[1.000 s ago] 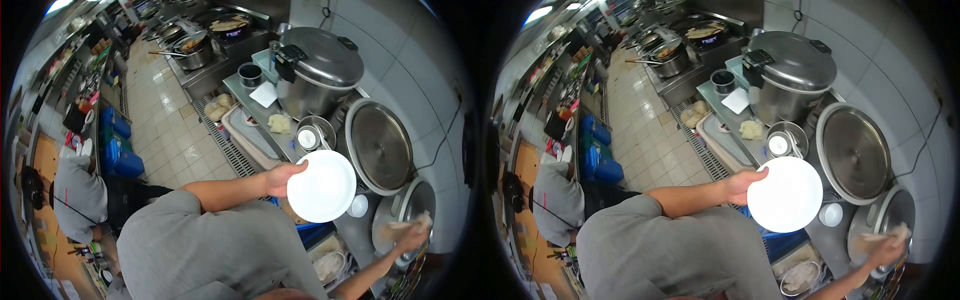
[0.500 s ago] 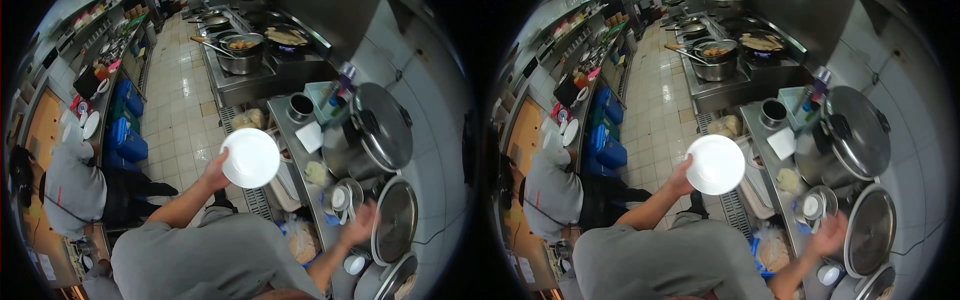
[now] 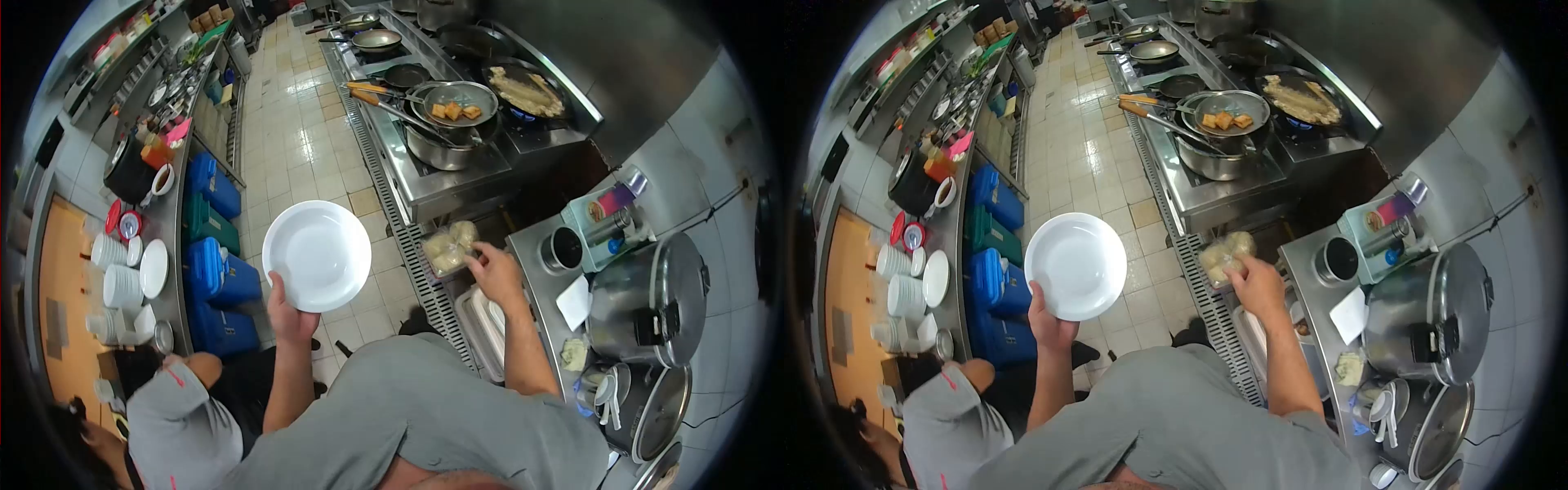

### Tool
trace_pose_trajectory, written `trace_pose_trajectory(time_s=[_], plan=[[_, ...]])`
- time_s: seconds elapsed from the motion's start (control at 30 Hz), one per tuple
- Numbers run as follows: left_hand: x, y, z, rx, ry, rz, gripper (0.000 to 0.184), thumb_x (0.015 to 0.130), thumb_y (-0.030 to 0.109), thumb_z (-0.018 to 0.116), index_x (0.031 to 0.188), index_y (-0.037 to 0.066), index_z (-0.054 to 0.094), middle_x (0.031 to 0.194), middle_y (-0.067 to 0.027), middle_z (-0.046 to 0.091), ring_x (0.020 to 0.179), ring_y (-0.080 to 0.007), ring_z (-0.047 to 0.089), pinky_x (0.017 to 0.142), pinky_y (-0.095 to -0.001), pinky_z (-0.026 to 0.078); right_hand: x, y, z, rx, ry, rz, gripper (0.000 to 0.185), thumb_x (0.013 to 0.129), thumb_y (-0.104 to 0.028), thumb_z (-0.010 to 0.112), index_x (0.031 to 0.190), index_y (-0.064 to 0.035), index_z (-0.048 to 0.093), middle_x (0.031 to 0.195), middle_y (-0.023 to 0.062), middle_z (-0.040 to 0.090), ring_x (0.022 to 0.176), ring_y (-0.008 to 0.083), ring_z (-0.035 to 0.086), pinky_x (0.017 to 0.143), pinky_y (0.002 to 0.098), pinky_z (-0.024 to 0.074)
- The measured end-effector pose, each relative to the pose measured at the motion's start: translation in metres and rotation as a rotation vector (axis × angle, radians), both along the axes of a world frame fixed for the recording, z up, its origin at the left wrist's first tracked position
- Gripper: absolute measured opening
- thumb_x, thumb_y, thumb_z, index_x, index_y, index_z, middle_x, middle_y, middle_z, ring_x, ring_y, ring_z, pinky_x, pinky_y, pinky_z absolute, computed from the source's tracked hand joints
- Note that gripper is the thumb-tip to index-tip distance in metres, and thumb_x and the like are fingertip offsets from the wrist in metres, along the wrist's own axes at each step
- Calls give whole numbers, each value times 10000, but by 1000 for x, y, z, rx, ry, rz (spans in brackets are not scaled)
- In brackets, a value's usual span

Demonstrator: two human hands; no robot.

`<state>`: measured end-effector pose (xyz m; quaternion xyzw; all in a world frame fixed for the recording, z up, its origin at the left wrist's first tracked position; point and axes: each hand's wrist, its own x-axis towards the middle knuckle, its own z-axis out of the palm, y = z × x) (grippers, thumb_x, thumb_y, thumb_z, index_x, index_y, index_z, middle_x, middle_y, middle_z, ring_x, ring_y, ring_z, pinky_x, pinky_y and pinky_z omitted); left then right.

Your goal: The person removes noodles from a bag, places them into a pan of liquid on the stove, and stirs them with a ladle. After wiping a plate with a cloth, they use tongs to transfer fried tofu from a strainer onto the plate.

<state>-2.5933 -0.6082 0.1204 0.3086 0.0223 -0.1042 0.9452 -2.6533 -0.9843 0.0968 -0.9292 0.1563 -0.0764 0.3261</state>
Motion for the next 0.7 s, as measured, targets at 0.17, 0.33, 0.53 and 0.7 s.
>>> trace_pose_trajectory(time_s=[0.17, 0.33, 0.53, 0.7], plan=[[107, 21, -22, -11, -17, 99, 594, 1105, 425, 351, 1542, 23, 325, 1543, -174, 440, 1402, -361, 460, 1177, -528, 370, 190, -4, 9, 108, -195, 78, 399, 836, -321, 780, 1162, -97, 723, 889, 138, 726, 823, 329, 702, 746, 421, 547], [218, 53, -21, 37, -3, 238, 594, 1101, 426, 366, 1537, 24, 346, 1543, -167, 451, 1398, -354, 466, 1187, -520, 360, 432, -5, 2, 121, -239, 19, 388, 883, -352, 719, 1163, -82, 721, 934, 150, 733, 880, 329, 706, 771, 440, 544], [316, 88, -18, 103, -34, 300, 632, 1096, 456, 350, 1568, 40, 294, 1600, -176, 373, 1443, -371, 401, 1212, -536, 319, 595, -11, -36, -250, 324, 82, 311, 920, -232, 618, 1116, -27, 746, 1175, 216, 715, 1104, 384, 690, 932, 487, 544], [429, 117, -49, 34, 11, 147, 634, 1088, 433, 392, 1583, 57, 270, 1626, -158, 331, 1476, -370, 346, 1228, -570, 269, 499, -44, 65, -38, -192, -331, 230, 877, -261, 732, 955, -47, 696, 898, 192, 719, 861, 404, 688, 794, 458, 550]])
